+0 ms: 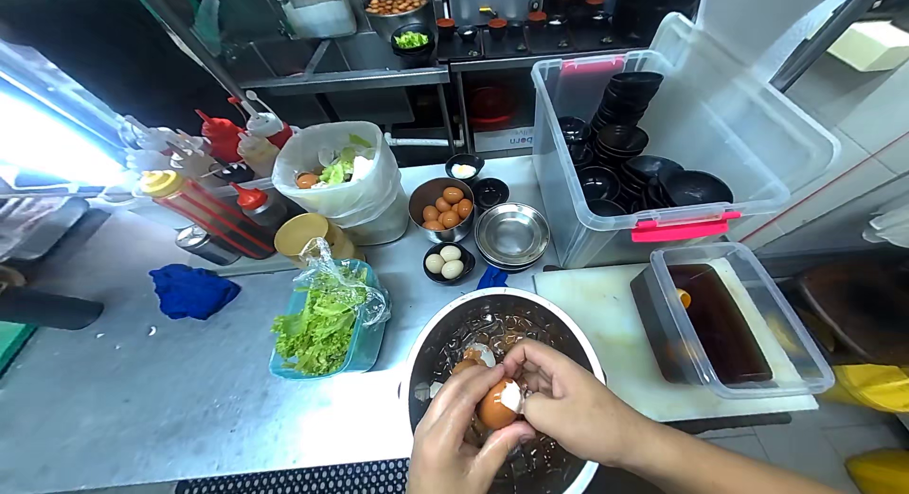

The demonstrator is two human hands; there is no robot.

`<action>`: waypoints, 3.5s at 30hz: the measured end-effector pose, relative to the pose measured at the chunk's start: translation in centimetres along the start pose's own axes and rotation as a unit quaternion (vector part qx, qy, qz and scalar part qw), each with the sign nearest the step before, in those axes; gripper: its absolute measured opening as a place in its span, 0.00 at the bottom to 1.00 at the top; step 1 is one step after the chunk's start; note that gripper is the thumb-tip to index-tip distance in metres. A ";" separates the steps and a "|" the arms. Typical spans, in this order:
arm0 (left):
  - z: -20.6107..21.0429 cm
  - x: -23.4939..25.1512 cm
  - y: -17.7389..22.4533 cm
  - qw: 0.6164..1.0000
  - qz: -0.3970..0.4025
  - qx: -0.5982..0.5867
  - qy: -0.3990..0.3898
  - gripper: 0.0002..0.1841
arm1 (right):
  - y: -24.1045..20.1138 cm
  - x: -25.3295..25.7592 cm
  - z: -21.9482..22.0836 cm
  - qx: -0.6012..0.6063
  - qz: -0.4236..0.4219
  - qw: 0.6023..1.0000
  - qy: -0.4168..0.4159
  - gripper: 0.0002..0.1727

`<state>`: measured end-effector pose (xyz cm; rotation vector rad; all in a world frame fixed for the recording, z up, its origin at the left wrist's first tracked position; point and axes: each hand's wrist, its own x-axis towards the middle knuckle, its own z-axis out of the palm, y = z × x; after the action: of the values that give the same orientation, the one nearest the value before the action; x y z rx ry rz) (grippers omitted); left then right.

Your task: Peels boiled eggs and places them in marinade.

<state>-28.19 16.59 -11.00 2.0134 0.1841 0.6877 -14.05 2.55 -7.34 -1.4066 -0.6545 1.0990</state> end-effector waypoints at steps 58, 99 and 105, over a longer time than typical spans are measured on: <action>-0.8 0.6 0.0 0.967 -0.121 -0.223 -0.010 0.33 | 2.4 0.1 0.9 -0.213 -0.222 0.942 0.134 0.15; -0.9 0.6 -0.3 0.963 -0.083 -0.258 0.006 0.30 | 2.6 0.3 1.0 -0.244 -0.245 0.922 0.175 0.04; -1.0 0.5 -0.5 0.956 -0.080 -0.283 -0.006 0.30 | 2.5 0.7 1.1 -0.251 -0.267 0.918 0.154 0.04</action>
<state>-28.27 17.81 -10.82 1.4359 0.1238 0.5469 -15.31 3.25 -9.81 -1.6461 -1.0565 0.2695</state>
